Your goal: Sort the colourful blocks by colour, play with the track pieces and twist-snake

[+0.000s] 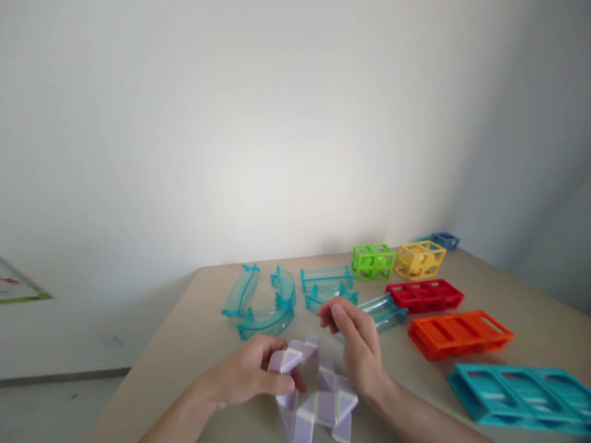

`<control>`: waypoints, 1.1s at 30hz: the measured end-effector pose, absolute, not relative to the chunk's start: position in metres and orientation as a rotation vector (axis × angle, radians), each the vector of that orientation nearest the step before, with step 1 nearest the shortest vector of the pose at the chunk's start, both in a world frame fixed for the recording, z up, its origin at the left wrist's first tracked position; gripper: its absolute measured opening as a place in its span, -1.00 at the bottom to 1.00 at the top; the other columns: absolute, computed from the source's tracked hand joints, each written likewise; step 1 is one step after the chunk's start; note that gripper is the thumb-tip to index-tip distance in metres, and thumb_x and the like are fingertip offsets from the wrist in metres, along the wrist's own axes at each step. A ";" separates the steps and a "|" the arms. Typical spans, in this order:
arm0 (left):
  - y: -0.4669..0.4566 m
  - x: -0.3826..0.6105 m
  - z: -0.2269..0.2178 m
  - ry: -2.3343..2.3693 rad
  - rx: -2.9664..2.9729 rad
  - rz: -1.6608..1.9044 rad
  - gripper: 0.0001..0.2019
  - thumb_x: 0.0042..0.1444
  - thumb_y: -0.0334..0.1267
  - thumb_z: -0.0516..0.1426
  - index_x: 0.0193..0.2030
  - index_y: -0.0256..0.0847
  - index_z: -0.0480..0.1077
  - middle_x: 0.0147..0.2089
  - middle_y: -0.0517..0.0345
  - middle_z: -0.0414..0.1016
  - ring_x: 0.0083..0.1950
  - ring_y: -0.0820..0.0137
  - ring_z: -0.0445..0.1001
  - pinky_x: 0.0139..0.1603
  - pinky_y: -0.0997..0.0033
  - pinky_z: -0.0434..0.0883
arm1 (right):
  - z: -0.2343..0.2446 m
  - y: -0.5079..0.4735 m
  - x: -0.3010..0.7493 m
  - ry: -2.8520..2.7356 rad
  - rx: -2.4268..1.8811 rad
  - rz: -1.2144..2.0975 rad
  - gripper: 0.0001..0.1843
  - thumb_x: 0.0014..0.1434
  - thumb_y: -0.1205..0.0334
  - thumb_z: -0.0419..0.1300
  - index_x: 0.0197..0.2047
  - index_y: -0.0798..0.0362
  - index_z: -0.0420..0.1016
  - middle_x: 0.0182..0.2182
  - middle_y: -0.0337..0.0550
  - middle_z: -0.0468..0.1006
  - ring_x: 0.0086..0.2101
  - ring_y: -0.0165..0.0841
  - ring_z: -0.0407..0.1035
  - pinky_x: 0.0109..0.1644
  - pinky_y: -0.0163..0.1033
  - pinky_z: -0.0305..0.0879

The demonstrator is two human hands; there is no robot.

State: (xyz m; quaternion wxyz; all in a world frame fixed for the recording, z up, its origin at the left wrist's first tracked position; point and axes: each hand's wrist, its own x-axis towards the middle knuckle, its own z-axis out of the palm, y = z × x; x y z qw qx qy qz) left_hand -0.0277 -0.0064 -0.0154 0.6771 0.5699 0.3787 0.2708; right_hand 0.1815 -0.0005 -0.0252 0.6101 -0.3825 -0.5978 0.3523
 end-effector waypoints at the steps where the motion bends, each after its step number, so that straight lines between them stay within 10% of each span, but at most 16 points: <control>1: -0.006 -0.027 -0.015 0.813 1.290 0.618 -0.71 -0.12 -0.19 0.39 -0.28 -0.31 0.55 -0.32 -0.01 0.62 -0.33 0.31 0.52 -0.33 0.46 0.35 | -0.025 0.000 0.182 -1.391 -0.874 0.829 -0.61 0.34 0.02 0.01 -0.39 0.06 0.47 -0.51 -0.22 0.39 -0.45 -0.35 0.24 -0.35 -0.25 0.12; 11: -0.004 -0.021 -0.026 0.630 1.136 0.880 -0.58 -0.12 0.01 0.38 -0.43 -0.22 0.29 -0.56 0.26 0.33 -0.52 0.51 0.23 -0.41 0.48 0.20 | -0.022 0.000 0.179 -1.648 -0.774 0.946 -0.66 0.29 -0.03 0.06 -0.19 0.04 0.50 -0.26 -0.12 0.49 -0.23 -0.25 0.34 -0.16 -0.22 0.22; 16: -0.008 -0.015 -0.029 0.653 1.103 0.782 -0.48 0.00 0.26 0.17 -0.45 -0.25 0.35 -0.55 0.19 0.33 -0.52 0.48 0.24 -0.41 0.45 0.23 | -0.029 -0.006 0.170 -1.773 -0.966 0.982 -0.46 0.40 -0.03 -0.15 -0.41 0.07 0.46 -0.51 -0.22 0.44 -0.44 -0.36 0.30 -0.33 -0.27 0.13; 33: -0.007 -0.016 -0.021 1.043 1.572 1.298 -0.83 0.13 -0.21 0.20 -0.34 -0.20 0.62 -0.28 -0.03 0.58 -0.24 0.23 0.49 -0.18 0.41 0.39 | -0.026 -0.006 0.172 -1.973 -1.197 0.554 -0.56 0.41 0.07 -0.14 -0.45 0.02 0.31 -0.49 -0.20 0.42 -0.45 -0.36 0.28 -0.37 -0.28 0.04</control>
